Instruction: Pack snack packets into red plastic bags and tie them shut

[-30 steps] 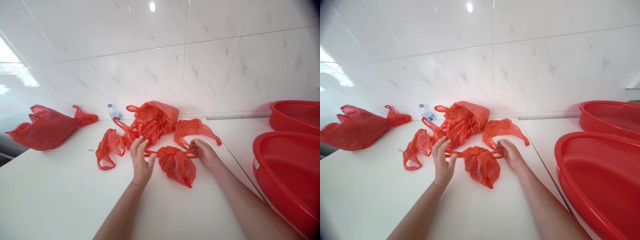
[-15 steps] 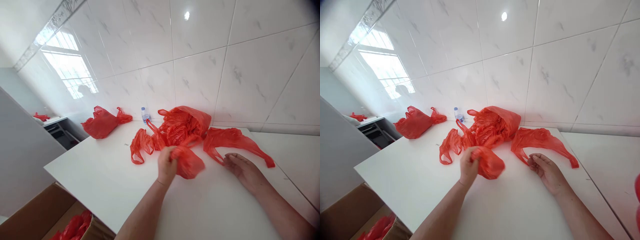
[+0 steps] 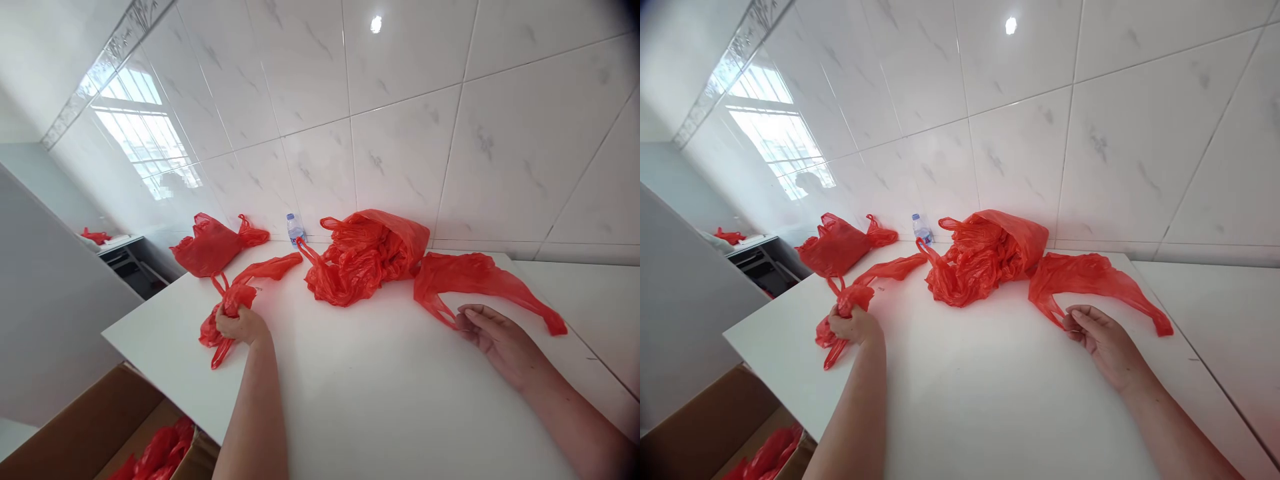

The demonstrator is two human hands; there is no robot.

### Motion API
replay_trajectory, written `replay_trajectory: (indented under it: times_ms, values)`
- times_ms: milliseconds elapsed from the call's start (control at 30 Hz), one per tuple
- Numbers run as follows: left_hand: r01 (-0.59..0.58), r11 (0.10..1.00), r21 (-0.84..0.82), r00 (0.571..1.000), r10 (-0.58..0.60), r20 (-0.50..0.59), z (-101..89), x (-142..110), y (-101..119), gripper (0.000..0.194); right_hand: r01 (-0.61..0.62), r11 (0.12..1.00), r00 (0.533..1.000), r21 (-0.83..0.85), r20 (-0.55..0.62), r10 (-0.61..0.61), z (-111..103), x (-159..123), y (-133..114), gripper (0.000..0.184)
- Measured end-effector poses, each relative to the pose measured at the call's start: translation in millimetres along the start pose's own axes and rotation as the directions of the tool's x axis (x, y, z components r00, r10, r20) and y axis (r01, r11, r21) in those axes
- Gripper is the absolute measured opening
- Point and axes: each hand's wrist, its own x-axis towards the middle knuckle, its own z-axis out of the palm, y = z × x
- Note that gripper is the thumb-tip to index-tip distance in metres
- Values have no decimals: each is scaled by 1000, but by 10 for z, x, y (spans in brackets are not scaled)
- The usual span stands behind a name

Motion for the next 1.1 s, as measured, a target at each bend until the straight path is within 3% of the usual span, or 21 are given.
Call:
replay_trajectory:
  times_ms: [133, 233, 333, 400, 467, 500, 533, 600, 700, 800, 933, 1100]
  values:
    - [-58, 998, 23, 998, 57, 35, -17, -69, 42, 42, 0, 1000, 1000, -14, 9, 1, -5, 2, 11, 17]
    - [-293, 955, 42, 955, 290, 62, -86, -169, 242, 55, -4, 1000, 1000, 1, 8, 4, 10, -9, 3, 17]
    - [-559, 829, 4, 820, 552, 152, -70, -317, 400, 47, -18, 1000, 1000, 7, 13, 18, 21, -19, -10, 19]
    - [-653, 752, -87, 703, 645, 301, 30, -431, 411, 40, -25, 1000, 1000, 6, 16, 25, 19, -21, -11, 22]
    - [-656, 737, -162, 591, 635, 497, 187, -528, 348, 42, -28, 1000, 999, 3, 24, 28, 8, -18, -5, 25]
    - [-624, 767, -148, 565, 574, 592, 275, -560, 301, 46, -28, 1000, 999, 1, 28, 27, 0, -15, 0, 26]
    - [-580, 810, -92, 568, 483, 667, 363, -576, 251, 51, -28, 1000, 999, -2, 33, 28, -7, -11, 6, 27]
    - [-484, 873, 67, 624, 290, 726, 519, -562, 167, 61, -29, 1000, 999, -10, 41, 29, -21, -1, 18, 27]
    - [-387, 891, 237, 730, 140, 669, 685, -475, 103, 70, -30, 999, 998, -26, 49, 31, -30, 16, 31, 28]
    - [-319, 879, 355, 797, 47, 602, 798, -406, 82, 78, -39, 998, 998, -46, 53, 42, -32, 30, 38, 28]
    - [-273, 858, 434, 830, -18, 557, 941, -361, 53, 81, -46, 996, 998, -75, 32, 49, -28, 39, 41, 29]
    - [-266, 875, 405, 833, -3, 553, 1066, -271, 7, 76, -42, 993, 998, -113, 34, 47, -22, 39, 27, 29]
